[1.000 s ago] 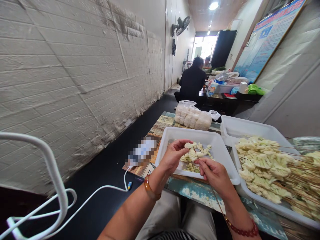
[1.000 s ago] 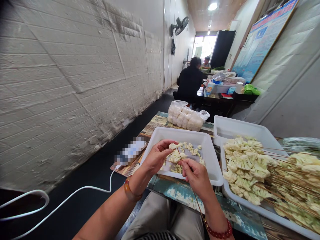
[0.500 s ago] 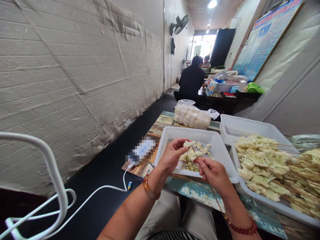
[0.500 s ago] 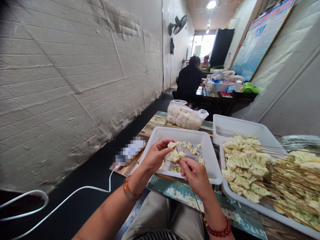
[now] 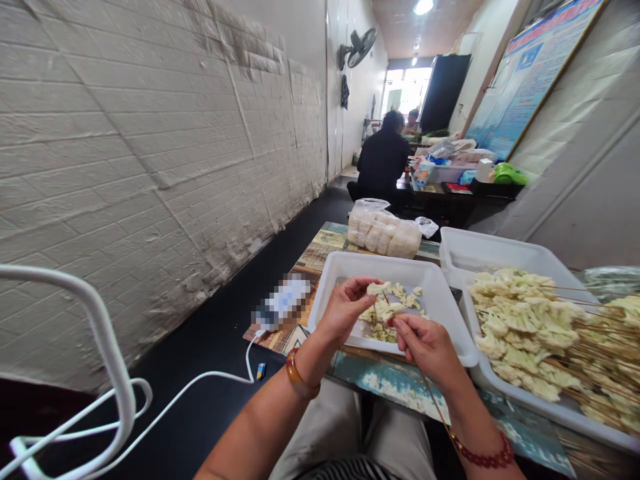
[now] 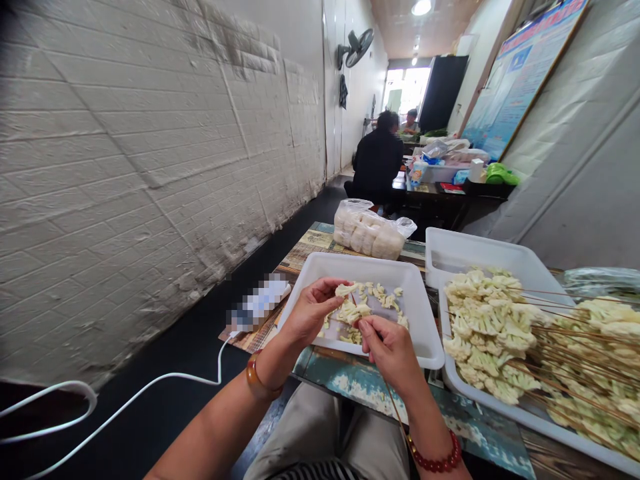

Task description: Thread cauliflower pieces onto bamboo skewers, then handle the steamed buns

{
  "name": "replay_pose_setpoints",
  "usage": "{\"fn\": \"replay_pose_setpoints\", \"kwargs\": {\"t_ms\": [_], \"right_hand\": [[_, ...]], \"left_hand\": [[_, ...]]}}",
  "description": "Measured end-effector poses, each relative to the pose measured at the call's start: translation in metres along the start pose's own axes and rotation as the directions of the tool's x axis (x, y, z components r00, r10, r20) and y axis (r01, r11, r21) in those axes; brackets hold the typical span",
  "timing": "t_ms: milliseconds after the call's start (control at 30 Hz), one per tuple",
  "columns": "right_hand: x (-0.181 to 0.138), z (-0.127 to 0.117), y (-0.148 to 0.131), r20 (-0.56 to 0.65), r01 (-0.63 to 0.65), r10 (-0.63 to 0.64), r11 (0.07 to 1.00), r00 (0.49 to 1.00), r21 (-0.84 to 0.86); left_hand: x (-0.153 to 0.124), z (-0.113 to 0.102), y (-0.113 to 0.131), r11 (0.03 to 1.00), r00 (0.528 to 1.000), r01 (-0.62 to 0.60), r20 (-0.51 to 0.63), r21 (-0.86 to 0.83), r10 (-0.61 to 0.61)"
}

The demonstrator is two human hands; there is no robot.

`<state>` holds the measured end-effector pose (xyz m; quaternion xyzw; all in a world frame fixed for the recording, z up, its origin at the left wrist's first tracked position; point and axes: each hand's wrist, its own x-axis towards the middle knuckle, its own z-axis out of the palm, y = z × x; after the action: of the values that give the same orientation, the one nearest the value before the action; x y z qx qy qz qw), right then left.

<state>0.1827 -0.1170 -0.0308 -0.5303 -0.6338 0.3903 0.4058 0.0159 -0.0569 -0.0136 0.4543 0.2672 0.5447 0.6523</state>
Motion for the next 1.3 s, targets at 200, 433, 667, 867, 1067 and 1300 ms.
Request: {"fn": "replay_pose_setpoints", "kwargs": {"t_ms": [200, 433, 667, 867, 1067, 1300], "right_hand": [[-0.0007, -0.0005, -0.0015, -0.013, 0.012, -0.012, 1.0, 1.0, -0.012], [0.0005, 0.0021, -0.0039, -0.07, -0.048, 0.053, 0.997, 0.996, 0.059], [-0.0007, 0.0041, -0.0025, -0.125, -0.044, 0.05, 0.998, 0.991, 0.052], [-0.0022, 0.0034, -0.0034, -0.116, -0.008, 0.008, 1.0, 0.993, -0.001], [-0.0028, 0.0017, -0.0073, -0.092, 0.027, -0.03, 0.999, 0.995, -0.035], [-0.0036, -0.0005, -0.0043, -0.083, -0.004, 0.009, 0.999, 0.997, 0.051]], "left_hand": [[0.0006, 0.0002, 0.0012, 1.0, 1.0, 0.013, -0.003, 0.024, -0.013], [0.0027, -0.0029, -0.0019, 0.999, 0.999, 0.042, -0.005, -0.033, -0.042], [0.0021, -0.0011, -0.0007, 0.998, 0.999, 0.048, -0.015, -0.039, -0.049], [0.0015, 0.0001, 0.0009, 0.997, 0.998, 0.059, -0.011, -0.046, -0.06], [0.0022, -0.0003, 0.0006, 0.995, 0.997, 0.076, 0.001, -0.064, -0.076], [0.003, -0.0021, -0.0013, 0.995, 0.997, 0.074, -0.007, -0.063, -0.074]]}}
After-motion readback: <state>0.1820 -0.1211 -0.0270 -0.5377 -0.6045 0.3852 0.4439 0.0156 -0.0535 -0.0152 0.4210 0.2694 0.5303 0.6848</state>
